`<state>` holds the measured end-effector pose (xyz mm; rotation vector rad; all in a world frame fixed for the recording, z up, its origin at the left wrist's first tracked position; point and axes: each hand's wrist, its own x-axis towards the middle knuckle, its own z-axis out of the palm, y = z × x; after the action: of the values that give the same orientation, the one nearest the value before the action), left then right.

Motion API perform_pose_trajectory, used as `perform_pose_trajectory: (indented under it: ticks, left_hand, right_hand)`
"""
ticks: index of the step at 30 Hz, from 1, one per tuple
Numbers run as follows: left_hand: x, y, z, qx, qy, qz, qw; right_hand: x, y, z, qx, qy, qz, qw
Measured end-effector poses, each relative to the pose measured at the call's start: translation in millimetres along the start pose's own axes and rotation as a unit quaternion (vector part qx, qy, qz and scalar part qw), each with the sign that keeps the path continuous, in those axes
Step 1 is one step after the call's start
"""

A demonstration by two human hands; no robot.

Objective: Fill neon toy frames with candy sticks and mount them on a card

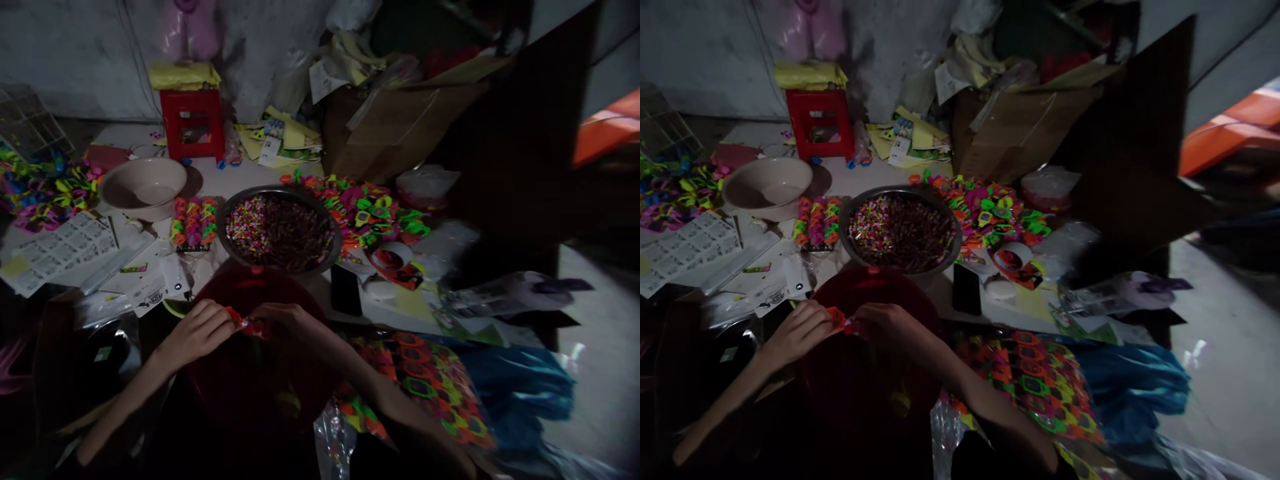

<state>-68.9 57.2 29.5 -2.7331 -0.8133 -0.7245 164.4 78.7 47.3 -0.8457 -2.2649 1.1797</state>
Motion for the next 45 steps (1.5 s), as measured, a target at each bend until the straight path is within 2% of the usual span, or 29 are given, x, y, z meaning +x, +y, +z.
perform_pose_trajectory:
  ticks: [2,4,6,7,9,10,12,13,14,15,16,17,18,19,22,24,27,31,35,38,39,41,43,45]
  left_hand:
    - [0.8,2.7,9.6,-0.005,-0.010,0.003,1.000]
    - [2.3,6.0,20.8,-0.019,0.005,-0.002,1.000]
    - [2.9,6.8,30.0,-0.044,0.028,-0.017,0.999]
    - [2.5,5.7,33.8,-0.059,0.035,-0.032,0.997]
    - [-0.4,1.3,41.5,-0.087,0.038,-0.088,0.992]
    - [-2.7,-1.2,46.7,-0.099,0.034,-0.126,0.986]
    - [-8.5,-4.2,62.1,-0.122,-0.001,-0.199,0.973]
    - [-11.5,-3.9,72.4,-0.133,-0.036,-0.225,0.964]
    - [-14.2,-2.1,84.0,-0.147,-0.094,-0.239,0.955]
    - [-16.3,0.9,96.1,-0.163,-0.156,-0.240,0.944]
    - [-17.6,4.8,108.0,-0.177,-0.223,-0.233,0.930]
    - [-18.2,9.1,118.9,-0.188,-0.283,-0.220,0.914]
    - [-17.9,13.2,128.3,-0.200,-0.312,-0.210,0.905]
    - [-17.0,16.7,135.9,-0.211,-0.332,-0.201,0.897]
    - [-12.9,20.7,148.6,-0.239,-0.358,-0.192,0.882]
    - [-11.1,18.8,151.2,-0.247,-0.372,-0.200,0.872]
    - [-11.7,13.9,149.1,-0.259,-0.384,-0.214,0.860]
    - [-14.1,6.8,138.2,-0.271,-0.376,-0.240,0.853]
    - [-12.7,-1.9,123.5,-0.264,-0.334,-0.283,0.860]
    - [-9.2,-7.2,110.9,-0.320,-0.242,-0.322,0.858]
    - [-7.6,-8.1,106.5,-0.366,-0.203,-0.336,0.844]
    - [-3.9,-7.9,97.9,-0.462,-0.147,-0.366,0.794]
    - [0.7,-5.0,89.6,-0.510,-0.126,-0.406,0.748]
    - [6.1,0.1,81.9,-0.517,-0.107,-0.458,0.715]
  right_hand:
    - [-2.1,5.8,-0.8,0.009,-0.029,0.035,0.999]
    - [-6.4,15.5,-6.9,0.014,-0.055,0.069,0.996]
    - [-15.1,27.3,-23.1,0.021,-0.078,0.087,0.993]
    - [-21.3,33.4,-35.6,0.011,-0.059,0.100,0.993]
    - [-36.3,46.8,-67.6,-0.037,0.046,0.140,0.988]
    - [-44.3,54.2,-85.6,-0.095,0.158,0.177,0.967]
    - [-59.5,71.2,-120.4,-0.154,0.295,0.208,0.920]
    - [-65.9,80.5,-135.0,-0.182,0.368,0.216,0.886]
    - [-71.2,90.1,-146.6,-0.211,0.456,0.221,0.836]
    - [-75.3,99.4,-154.4,-0.221,0.514,0.230,0.796]
    - [-78.2,108.0,-158.2,-0.223,0.558,0.239,0.763]
    - [-80.0,115.7,-157.9,-0.216,0.580,0.247,0.746]
    - [-80.8,122.0,-153.7,-0.199,0.580,0.253,0.749]
    - [-80.9,126.7,-146.1,-0.173,0.564,0.255,0.766]
    - [-78.8,130.5,-110.3,-0.053,0.470,0.255,0.844]
    - [-76.8,125.2,-83.6,0.028,0.399,0.262,0.878]
    - [-74.9,111.5,-50.5,0.042,0.350,0.252,0.902]
    - [-75.2,98.5,-24.1,0.029,0.294,0.216,0.931]
    - [-74.2,97.3,-10.7,0.075,0.278,0.207,0.935]
    - [-69.0,92.9,-2.3,0.081,0.269,0.205,0.938]
    - [-66.3,89.7,1.2,0.081,0.255,0.203,0.942]
    - [-59.9,81.5,9.6,0.084,0.217,0.193,0.953]
    - [-52.5,73.5,19.0,0.095,0.193,0.179,0.960]
    - [-44.7,67.6,27.4,0.104,0.188,0.172,0.962]
